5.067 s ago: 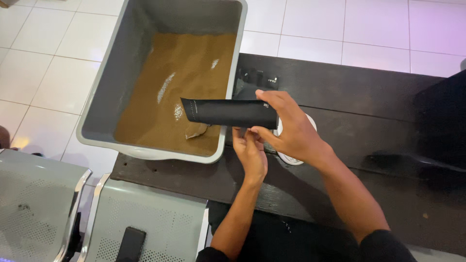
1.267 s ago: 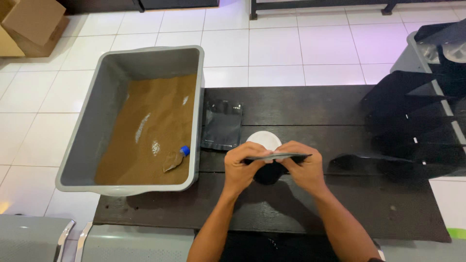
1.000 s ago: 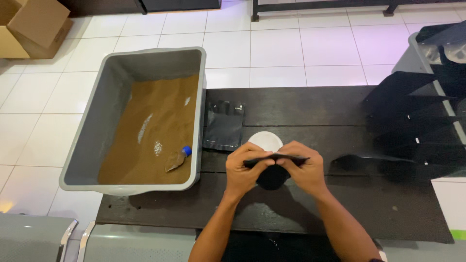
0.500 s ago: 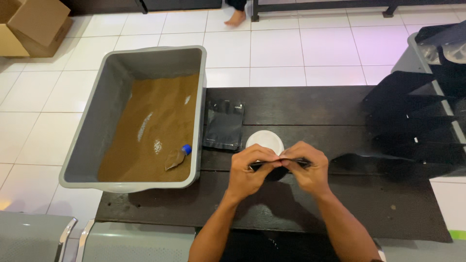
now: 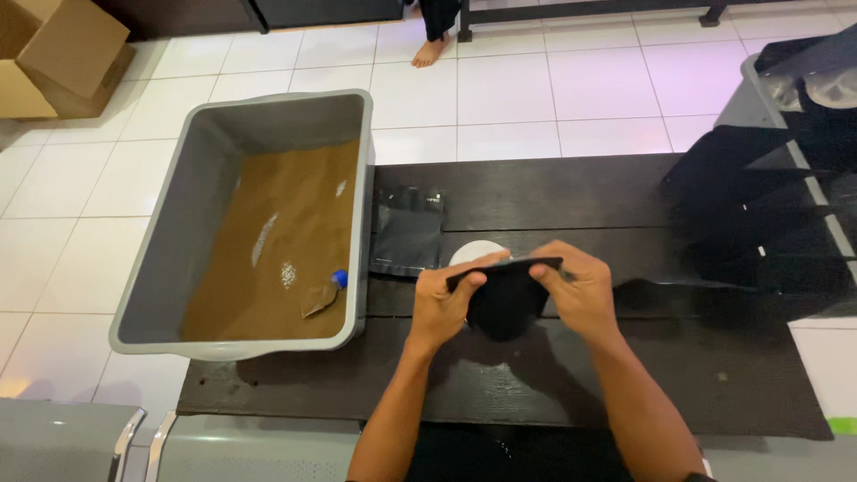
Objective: The person repeatedly scoops a brown granular material from a large tub into small black pouches using a plastic bottle as a scoop. Each pouch is placed on a digital scale, filled, and then set aside. The process is repeated multiple times.
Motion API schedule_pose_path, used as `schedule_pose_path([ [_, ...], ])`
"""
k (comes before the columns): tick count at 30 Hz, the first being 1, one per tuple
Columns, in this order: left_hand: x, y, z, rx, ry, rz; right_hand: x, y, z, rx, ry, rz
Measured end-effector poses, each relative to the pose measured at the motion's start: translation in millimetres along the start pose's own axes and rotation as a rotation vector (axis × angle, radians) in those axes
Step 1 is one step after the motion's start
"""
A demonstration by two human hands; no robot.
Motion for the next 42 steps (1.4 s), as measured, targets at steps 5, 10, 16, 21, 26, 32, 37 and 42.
schedule_pose_path([
  [5,12.6,-18.5,20.5,-0.024,-0.061,-0.036,7.0,40.3,-19.7,-0.036,0.105,0.068],
  [10,16.1,-83.3,54.1,0.139,-0.098,-0.171,12.7,-2.8,-29.1,-0.177,0.284,-0.111],
  [16,50.7,-93.6,120.7,0.134,-0.067,-0.088,-41.0,-4.0,-51.4,-0.34,0.356,-0.188],
  [21,63.6,-135.8,195.8,0.111,-0.237,-0.232,-99.5,7.6,-66.8,-0.232,0.289,-0.062],
  [26,55.7,-170.2,255.5,0.061,-0.383,-0.265,-125.3,22.7,-92.6,-0.187,0.347,0.073],
  [32,46.7,-158.4,265.1,-0.012,-0.562,-0.405,-123.0,26.7,-101.5,-0.188,0.334,0.106],
  [37,28.5,-148.5,209.6,-0.301,-0.307,-0.3,-105.0,30.5,-76.8,-0.12,0.215,0.061],
  [42,-6.0,-120.7,110.4,-0.193,0.313,-0.251,-61.6,71.2,-32.1,-0.113,0.174,0.129],
])
Point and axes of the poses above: each hand's wrist, its own x-axis towards the middle knuckle, its own z-axis out of the palm, y = z × x, the point moved 3 cm from there along x, towards the middle knuckle, and after that the axes turned 8 degrees about z, right-handed, at the moved point
